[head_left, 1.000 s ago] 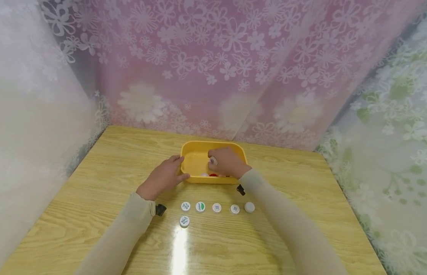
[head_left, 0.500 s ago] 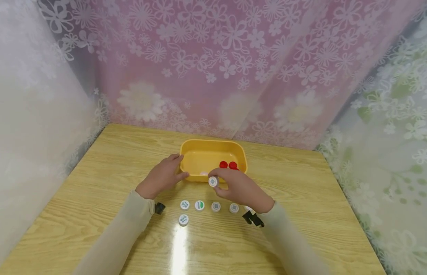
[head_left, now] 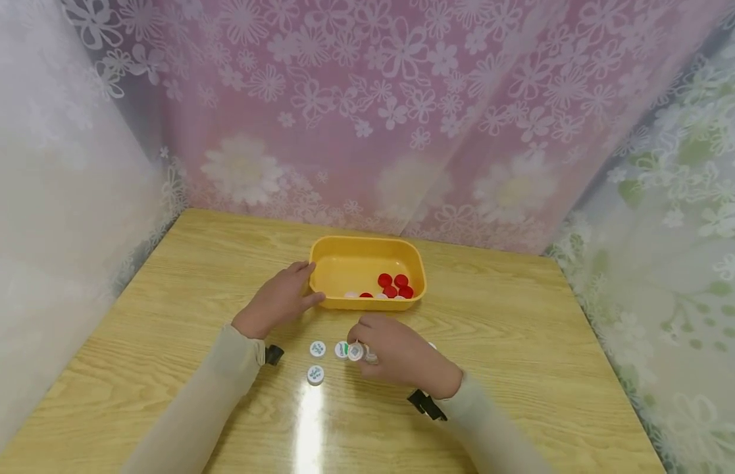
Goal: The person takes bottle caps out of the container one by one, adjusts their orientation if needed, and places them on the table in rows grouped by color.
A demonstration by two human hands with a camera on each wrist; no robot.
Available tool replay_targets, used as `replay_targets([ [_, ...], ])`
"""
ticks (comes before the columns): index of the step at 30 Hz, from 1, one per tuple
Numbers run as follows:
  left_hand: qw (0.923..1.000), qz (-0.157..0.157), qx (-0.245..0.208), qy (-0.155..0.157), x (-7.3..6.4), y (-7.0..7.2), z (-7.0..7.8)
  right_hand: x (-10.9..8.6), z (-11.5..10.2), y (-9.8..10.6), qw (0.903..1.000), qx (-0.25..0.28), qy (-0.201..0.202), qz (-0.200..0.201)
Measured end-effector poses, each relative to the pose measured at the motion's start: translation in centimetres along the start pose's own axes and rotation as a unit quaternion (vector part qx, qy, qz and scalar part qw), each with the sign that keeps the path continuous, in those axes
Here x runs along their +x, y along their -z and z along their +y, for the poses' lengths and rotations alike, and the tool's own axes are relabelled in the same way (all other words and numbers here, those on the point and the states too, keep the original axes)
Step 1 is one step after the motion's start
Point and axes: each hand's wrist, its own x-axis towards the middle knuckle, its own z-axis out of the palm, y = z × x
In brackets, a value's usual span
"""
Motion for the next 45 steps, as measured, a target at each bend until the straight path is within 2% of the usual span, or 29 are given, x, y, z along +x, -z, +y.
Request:
replay_targets([
  [6, 1.0000, -0.002, 0.006, 0.000, 0.2, 0.2, 0.1, 0.3, -0.8, -0.7, 0.9991, -0.021, -0.018, -0.033],
  [15, 1.0000, -0.003, 0.005, 0.004, 0.0, 0.2, 0.3, 0.5, -1.8, -2.7, 0.9944, -0.081, -0.003, -0.067],
  [20, 1.0000, -0.003, 0.003, 0.006, 0.0, 0.0, 0.2, 0.7, -1.9, -3.6, 0.9909, -0.098, -0.014, -0.090],
  [30, 1.0000, 0.000, 0.004, 0.002, -0.1, 0.0, 0.3, 0.7, -1.9, -4.2, 0.9901, -0.080, -0.028, -0.112],
  [36, 1.0000, -0.004, 0.009, -0.001, 0.0, -0.1, 0.6, 0.7, -1.9, -4.6, 0.9913, -0.075, -0.028, -0.104],
  [41, 0.9997, -0.007, 0.018, 0.012, 0.1, -0.2, 0.5, 0.8, -2.0, -5.0, 0.9929, -0.062, -0.024, -0.099],
  [45, 0.9996, 0.008, 0.010, 0.025, 0.3, -0.5, 0.5, 0.7, -1.7, -4.6, 0.9939, -0.030, -0.021, -0.104],
])
